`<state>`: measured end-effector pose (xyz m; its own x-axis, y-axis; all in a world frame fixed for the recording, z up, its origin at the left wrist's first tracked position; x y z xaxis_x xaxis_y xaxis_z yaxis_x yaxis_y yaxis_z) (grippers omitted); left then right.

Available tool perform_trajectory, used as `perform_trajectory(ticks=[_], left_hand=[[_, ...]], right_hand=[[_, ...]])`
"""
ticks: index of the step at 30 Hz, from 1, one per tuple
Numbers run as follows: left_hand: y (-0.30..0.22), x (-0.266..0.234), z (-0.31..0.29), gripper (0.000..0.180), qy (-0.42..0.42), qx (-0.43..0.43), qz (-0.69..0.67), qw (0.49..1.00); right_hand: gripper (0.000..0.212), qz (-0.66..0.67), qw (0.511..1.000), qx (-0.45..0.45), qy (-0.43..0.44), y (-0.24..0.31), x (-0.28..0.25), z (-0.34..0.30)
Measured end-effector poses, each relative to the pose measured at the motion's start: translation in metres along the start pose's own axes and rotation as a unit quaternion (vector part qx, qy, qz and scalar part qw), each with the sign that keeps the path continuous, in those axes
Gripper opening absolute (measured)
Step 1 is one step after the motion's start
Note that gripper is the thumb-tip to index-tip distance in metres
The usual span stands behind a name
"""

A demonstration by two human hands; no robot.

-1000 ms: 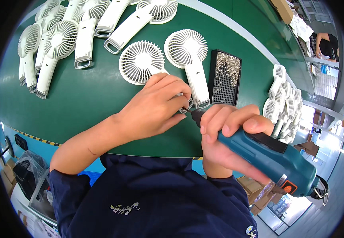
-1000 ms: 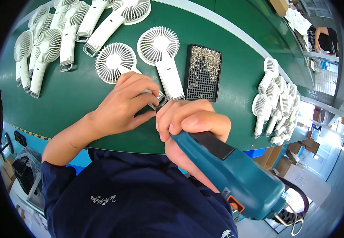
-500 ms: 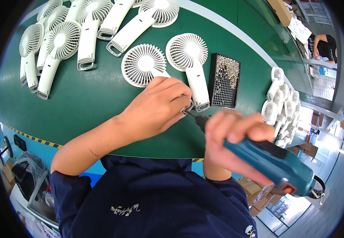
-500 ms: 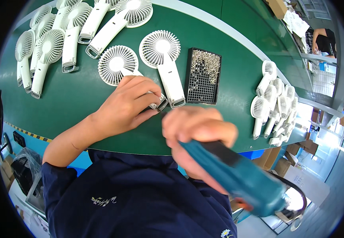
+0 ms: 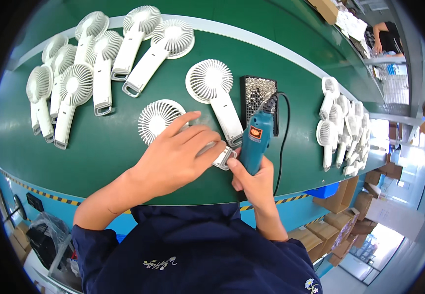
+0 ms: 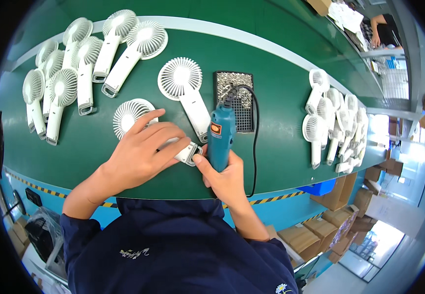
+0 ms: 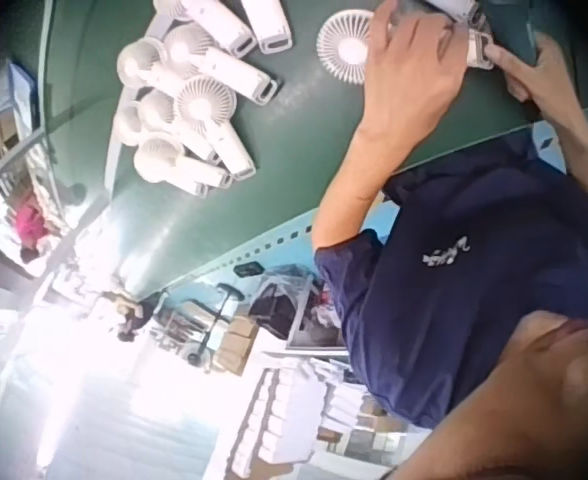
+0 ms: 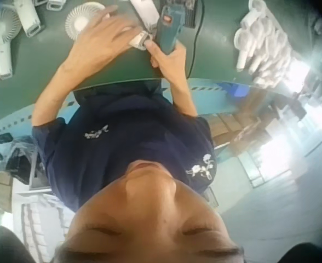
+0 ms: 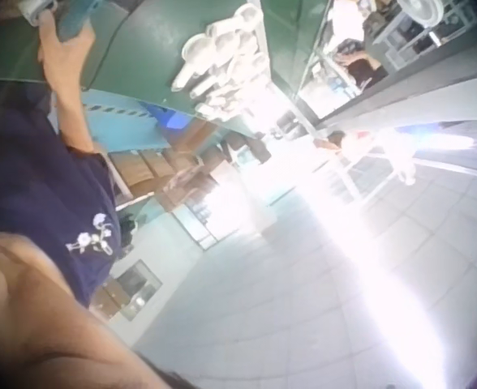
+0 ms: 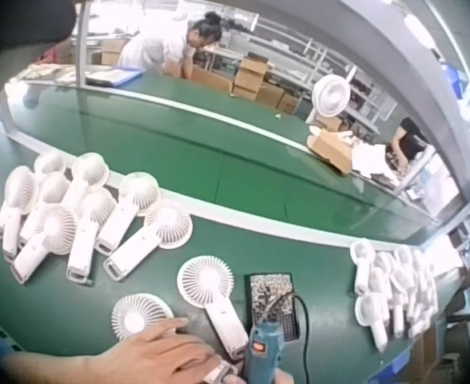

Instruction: Assembling portable handheld fans by screwing the casing together on a conveyor belt.

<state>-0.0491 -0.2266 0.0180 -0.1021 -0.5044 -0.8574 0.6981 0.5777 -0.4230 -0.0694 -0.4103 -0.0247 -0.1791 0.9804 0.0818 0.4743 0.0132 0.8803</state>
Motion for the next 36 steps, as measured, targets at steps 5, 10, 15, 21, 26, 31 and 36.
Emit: perform_trajectory(ticks=[5,10,15,21,26,31,36], left_hand=[[0.003,-0.004,-0.003,0.043,0.005,0.018,-0.067,0.998],[0.001,0.002,0.002,0.041,0.021,0.084,-0.106,0.991],[0.0,0.005,0.007,0.042,0.057,0.098,-0.079,0.99],[0.015,-0.001,0.034,0.052,0.157,0.035,0.076,0.984],[0.021,-0.001,0.062,0.065,0.311,0.113,0.146,0.932],[0.018,-0.004,0.074,0.051,0.366,0.195,0.151,0.897],[0.02,-0.003,0.081,0.044,0.409,0.315,0.183,0.837]], right_hand=[[0.014,0.093,0.995,0.011,0.016,-0.009,-0.002,-0.016],[0.015,0.069,0.997,-0.002,-0.018,-0.014,0.001,-0.016],[0.013,0.062,0.998,-0.009,-0.007,-0.017,0.006,-0.013],[0.022,-0.089,0.995,-0.015,-0.038,-0.015,-0.002,0.0],[0.027,-0.119,0.991,-0.055,-0.019,-0.011,0.0,-0.003],[0.026,0.05,0.996,-0.058,-0.043,-0.024,-0.016,-0.012],[0.024,0.152,0.984,-0.072,-0.063,-0.033,-0.031,-0.022]])
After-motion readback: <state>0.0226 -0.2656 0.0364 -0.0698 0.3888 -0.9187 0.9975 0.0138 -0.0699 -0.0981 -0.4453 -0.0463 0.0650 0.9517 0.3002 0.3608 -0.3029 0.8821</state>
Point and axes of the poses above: each hand's wrist, its own z-axis towards the middle knuckle, its own x-axis out of the palm, y = z × x, the point moved 5 cm from there along z, towards the middle knuckle, and after that the axes turned 8 degrees about y, right-handed, at the moved point
